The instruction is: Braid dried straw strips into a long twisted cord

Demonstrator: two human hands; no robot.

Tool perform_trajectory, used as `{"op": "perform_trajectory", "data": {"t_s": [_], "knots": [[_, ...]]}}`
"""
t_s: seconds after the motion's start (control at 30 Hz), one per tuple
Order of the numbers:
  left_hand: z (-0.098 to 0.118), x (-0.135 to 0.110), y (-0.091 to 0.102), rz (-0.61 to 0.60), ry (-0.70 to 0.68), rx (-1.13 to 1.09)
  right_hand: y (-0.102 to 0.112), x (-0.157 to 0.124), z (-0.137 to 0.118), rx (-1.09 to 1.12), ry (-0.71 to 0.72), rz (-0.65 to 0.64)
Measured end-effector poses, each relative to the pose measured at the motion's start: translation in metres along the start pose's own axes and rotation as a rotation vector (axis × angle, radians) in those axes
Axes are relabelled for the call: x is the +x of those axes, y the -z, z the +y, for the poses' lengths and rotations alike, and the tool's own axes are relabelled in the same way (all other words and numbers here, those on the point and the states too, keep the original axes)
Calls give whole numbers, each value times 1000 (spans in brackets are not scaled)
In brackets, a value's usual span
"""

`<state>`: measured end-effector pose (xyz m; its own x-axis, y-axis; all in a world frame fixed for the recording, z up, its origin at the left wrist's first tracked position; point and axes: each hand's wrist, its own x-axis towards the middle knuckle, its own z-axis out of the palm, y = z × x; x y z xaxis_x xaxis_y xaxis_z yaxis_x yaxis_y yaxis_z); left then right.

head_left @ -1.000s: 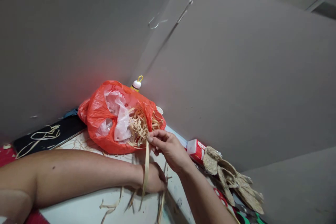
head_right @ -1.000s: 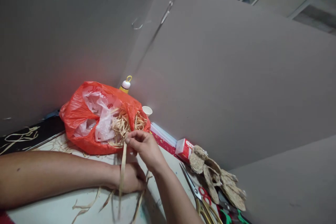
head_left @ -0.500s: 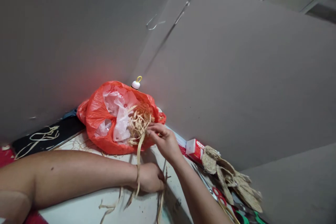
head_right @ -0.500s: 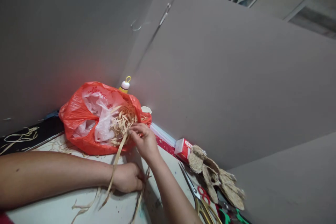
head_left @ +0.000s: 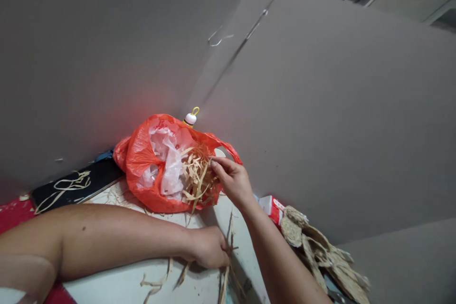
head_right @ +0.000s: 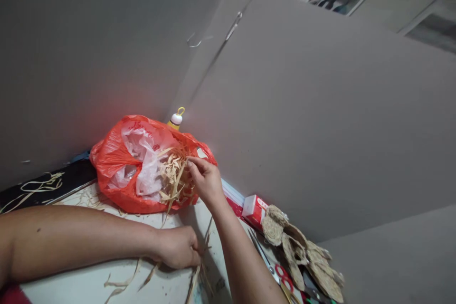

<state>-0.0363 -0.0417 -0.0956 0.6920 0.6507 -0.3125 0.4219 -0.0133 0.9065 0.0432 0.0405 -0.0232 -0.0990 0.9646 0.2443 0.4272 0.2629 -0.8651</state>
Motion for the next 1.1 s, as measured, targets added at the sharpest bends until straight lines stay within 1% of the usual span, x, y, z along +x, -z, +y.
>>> {"op": "perform_trajectory", "data": {"t_s": [0.1, 0.17, 0.23, 0.3, 0.4, 0.5, 0.6, 0.7, 0.8, 0.87, 0.97, 1.1], "knots": [[1, -1, 0, 4, 24, 6, 7, 4, 5, -138, 55, 156], [-1, 0, 0, 8, 35, 21, 11, 9, 11, -239, 71, 216], [-2, 1, 0, -2, 25, 21, 13, 13, 16, -347, 46, 209], [-4, 3, 0, -10, 24, 22, 12, 16, 21, -437, 4, 168], [-3, 3, 0, 5, 29, 38, 7, 18, 28, -484, -41, 140], [-1, 1, 2, 0, 43, 35, 3, 20, 31, -464, -64, 135], [0, 0, 2, -23, 49, 18, 3, 19, 25, -388, -66, 122], [-1, 0, 2, -21, 29, 15, 9, 12, 8, -285, -58, 117], [-2, 1, 0, -31, 33, -7, 18, 0, -13, -67, -81, 80], [-3, 2, -1, -20, 28, -15, 24, -8, -23, 29, -93, 38], [-4, 3, -1, 13, 10, 5, 30, -16, -30, -10, -60, -11], [-7, 4, 0, 15, -13, 50, 33, -19, -34, -60, -3, -46]]}}
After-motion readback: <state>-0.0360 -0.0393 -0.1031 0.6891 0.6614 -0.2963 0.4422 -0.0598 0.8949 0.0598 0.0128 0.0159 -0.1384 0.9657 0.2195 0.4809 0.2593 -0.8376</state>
